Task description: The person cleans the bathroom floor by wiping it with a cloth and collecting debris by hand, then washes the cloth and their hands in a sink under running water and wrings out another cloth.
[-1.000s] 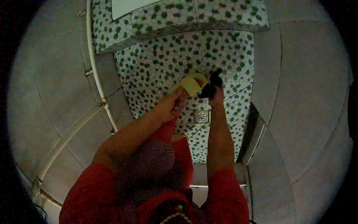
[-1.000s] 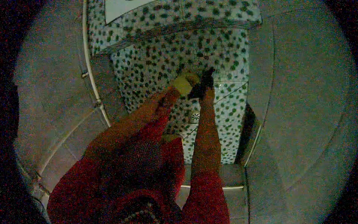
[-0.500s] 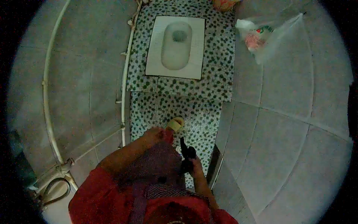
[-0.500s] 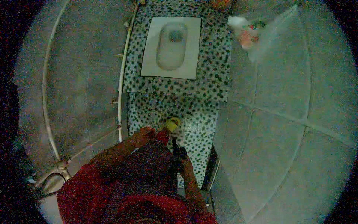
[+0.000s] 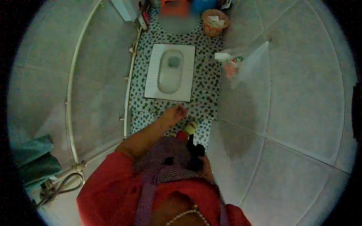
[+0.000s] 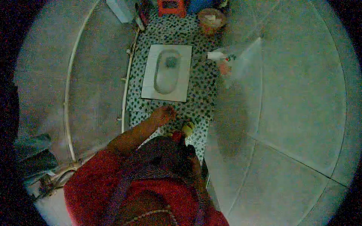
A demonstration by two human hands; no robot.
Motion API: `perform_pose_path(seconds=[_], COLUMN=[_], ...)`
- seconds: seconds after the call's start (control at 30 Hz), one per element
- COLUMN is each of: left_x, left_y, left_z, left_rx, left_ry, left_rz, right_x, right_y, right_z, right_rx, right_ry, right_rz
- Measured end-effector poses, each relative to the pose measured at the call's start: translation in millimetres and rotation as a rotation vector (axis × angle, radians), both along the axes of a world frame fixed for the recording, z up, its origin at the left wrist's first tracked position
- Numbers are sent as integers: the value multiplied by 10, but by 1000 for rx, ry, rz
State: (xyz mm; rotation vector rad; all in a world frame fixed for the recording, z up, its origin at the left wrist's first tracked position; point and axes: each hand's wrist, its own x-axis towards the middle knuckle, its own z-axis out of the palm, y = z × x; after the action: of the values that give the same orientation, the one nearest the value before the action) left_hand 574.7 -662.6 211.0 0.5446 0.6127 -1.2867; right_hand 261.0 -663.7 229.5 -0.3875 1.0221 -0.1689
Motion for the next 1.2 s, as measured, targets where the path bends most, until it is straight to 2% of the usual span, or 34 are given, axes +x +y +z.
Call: perform_pose_path(seconds=[0.07, 0.13, 0.2, 0.27, 0.3, 0.33, 0.37, 0.43, 0.5, 0.6, 0.63, 0.67, 0.7, 0.73, 0.77, 0.8, 0.83, 0.87, 0.93, 1.03, 1.07, 1.17, 1.2], left_x=[183, 437, 809, 1286, 1711, 1891, 2405, 2926, 2894, 2389, 2447, 2400, 2225, 2012, 1695, 1400, 1205, 992, 729, 478, 410, 487, 521], left_y=[-479, -853, -1407, -2131, -2620, -2939, -3599, -4394, -4528, -3887, -3974, -3929, -3750, -3425, -3016, -2752, -2400, -2107, -1654, -1190, -1133, -1123, -1178], left_z=[267, 318, 359, 691, 567, 1056, 814, 889, 1415, 1691, 1248, 447, 140, -186, -144, -57, 46, -141, 127, 198, 399, 750, 764], left_rx=[129, 28, 40, 45, -160, -114, -206, -118, 73, 101, 339, 360, 385, 255, 143, 187, 11, -8, 132, 24, 118, 149, 125], left_ry=[-79, -311, -121, -305, -135, -598, -781, -774, -664, -924, -812, -648, -490, -400, -415, -200, -141, -124, 63, 124, -21, -211, -173], left_rz=[2, -100, 34, 22, 79, -110, -114, -147, -248, -444, -402, -292, -169, -119, -226, -147, -292, -331, -500, -666, -700, -854, -831], right_x=[-44, -16, 132, 467, 538, 531, 502, 447, 415, 433, 466, 479, 500, 548, 601, 645, 707, 783, 1028, 1391, 1514, 1796, 1845], right_y=[-171, -346, -504, -688, -740, -739, -706, -593, -470, -355, -361, -354, -372, -401, -437, -474, -495, -533, -668, -862, -935, -1118, -1148], right_z=[-62, 56, 344, 796, 871, 864, 800, 671, 605, 595, 587, 565, 566, 559, 549, 548, 554, 592, 809, 1214, 1289, 1630, 1668], right_rx=[-39, -63, -15, 105, 126, 128, 109, 68, 56, 43, 37, 37, 26, 9, -1, -12, -34, -58, -114, -311, -287, -318, -323], right_ry=[42, 38, 20, -16, -15, 4, 31, 112, 204, 268, 242, 223, 205, 181, 160, 136, 100, 72, 8, 55, 27, -104, -131], right_rz=[27, 11, -31, -111, -144, -179, -214, -300, -382, -449, -459, -467, -475, -487, -491, -499, -498, -498, -480, -384, -397, -452, -478])
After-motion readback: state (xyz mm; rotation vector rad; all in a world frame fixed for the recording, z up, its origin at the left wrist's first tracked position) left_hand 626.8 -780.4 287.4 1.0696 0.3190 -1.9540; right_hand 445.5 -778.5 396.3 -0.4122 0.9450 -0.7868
